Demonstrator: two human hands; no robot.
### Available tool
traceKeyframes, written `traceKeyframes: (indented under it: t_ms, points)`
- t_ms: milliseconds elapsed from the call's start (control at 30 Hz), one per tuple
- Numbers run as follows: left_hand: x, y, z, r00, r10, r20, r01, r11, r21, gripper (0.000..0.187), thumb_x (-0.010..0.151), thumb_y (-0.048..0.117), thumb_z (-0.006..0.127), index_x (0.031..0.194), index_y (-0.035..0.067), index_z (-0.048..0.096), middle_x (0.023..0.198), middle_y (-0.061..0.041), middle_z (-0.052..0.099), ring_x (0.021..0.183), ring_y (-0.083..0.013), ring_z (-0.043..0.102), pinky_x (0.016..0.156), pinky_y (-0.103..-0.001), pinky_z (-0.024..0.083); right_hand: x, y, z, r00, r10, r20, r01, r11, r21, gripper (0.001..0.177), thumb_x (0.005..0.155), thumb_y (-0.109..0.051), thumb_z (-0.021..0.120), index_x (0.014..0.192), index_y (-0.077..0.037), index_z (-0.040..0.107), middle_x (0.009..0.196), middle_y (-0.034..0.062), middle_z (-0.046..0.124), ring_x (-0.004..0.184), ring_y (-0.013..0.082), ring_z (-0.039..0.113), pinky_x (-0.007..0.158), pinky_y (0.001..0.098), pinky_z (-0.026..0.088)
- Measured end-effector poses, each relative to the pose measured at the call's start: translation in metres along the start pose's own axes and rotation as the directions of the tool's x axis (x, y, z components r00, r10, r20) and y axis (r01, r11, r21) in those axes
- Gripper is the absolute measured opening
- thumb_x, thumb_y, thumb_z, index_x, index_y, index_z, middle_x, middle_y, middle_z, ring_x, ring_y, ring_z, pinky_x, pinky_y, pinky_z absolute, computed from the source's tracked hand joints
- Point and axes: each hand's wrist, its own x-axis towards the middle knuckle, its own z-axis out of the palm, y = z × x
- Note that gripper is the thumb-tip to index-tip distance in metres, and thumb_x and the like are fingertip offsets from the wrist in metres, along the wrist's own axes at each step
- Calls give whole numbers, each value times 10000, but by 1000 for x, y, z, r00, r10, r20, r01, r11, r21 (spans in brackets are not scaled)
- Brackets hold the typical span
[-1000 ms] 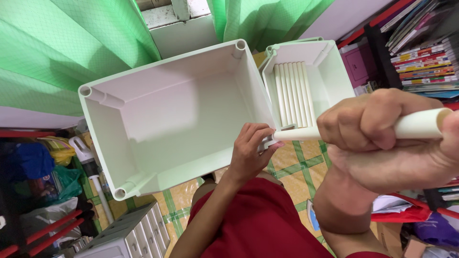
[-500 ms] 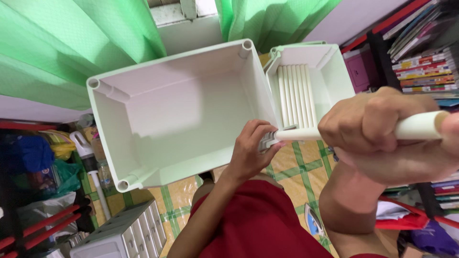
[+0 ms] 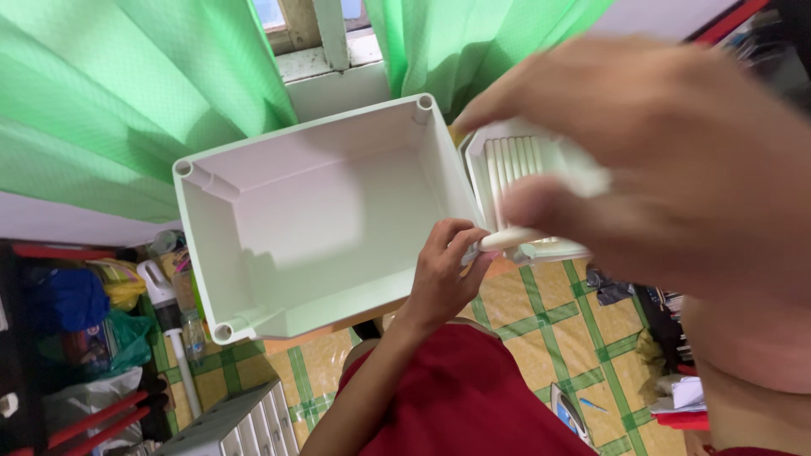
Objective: The person assembles a white plastic shelving unit by inserting vertical poles into the corner sockets of the base and then stacking additional shelf trays on top. The person handles the poles and trays by hand, aligning and pressing them into place to form a multi-tiered storage unit.
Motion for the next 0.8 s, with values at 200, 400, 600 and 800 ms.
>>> traceKeyframes:
  t_ms: [200, 400, 600, 800]
  points:
    - [14, 7, -3, 987, 155, -32, -153, 986, 59, 450, 719, 85, 756, 1129, -30, 610, 1107, -173, 583, 1015, -363, 564, 872, -452, 488, -2, 7, 10, 993, -77, 94, 72, 996, 55, 813, 892, -734, 550, 1196, 12, 665, 1029, 136, 724, 920, 340, 693, 697, 433, 530]
    - [21, 5, 33, 970, -177, 168, 222, 927, -301, 347, 865, 103, 740, 1184, 29, 626, 1072, -107, 644, 992, -266, 635, 867, -401, 529, 0, 0, 11, 975, 99, 200, -109, 993, 42, 799, 718, -721, 605, 1136, -47, 704, 882, 76, 741, 826, 279, 730, 641, 397, 560]
    - [17, 1, 59, 993, 92, 71, -70, 962, -265, 294, 854, 134, 760, 1101, 34, 635, 975, -103, 646, 887, -257, 637, 772, -388, 522, -2, -11, 14, 979, -71, 192, 27, 974, 224, 601, 954, -661, 556, 991, -66, 628, 957, 35, 709, 815, 247, 684, 586, 360, 498]
    - [28, 6, 37, 983, 184, 16, -179, 968, -177, 254, 843, 164, 779, 1018, 40, 643, 877, -98, 647, 782, -247, 640, 677, -376, 516, -8, 0, 10, 962, -120, 245, -3, 893, 450, 463, 981, -577, 579, 982, -119, 651, 959, -2, 736, 900, 219, 732, 757, 357, 562]
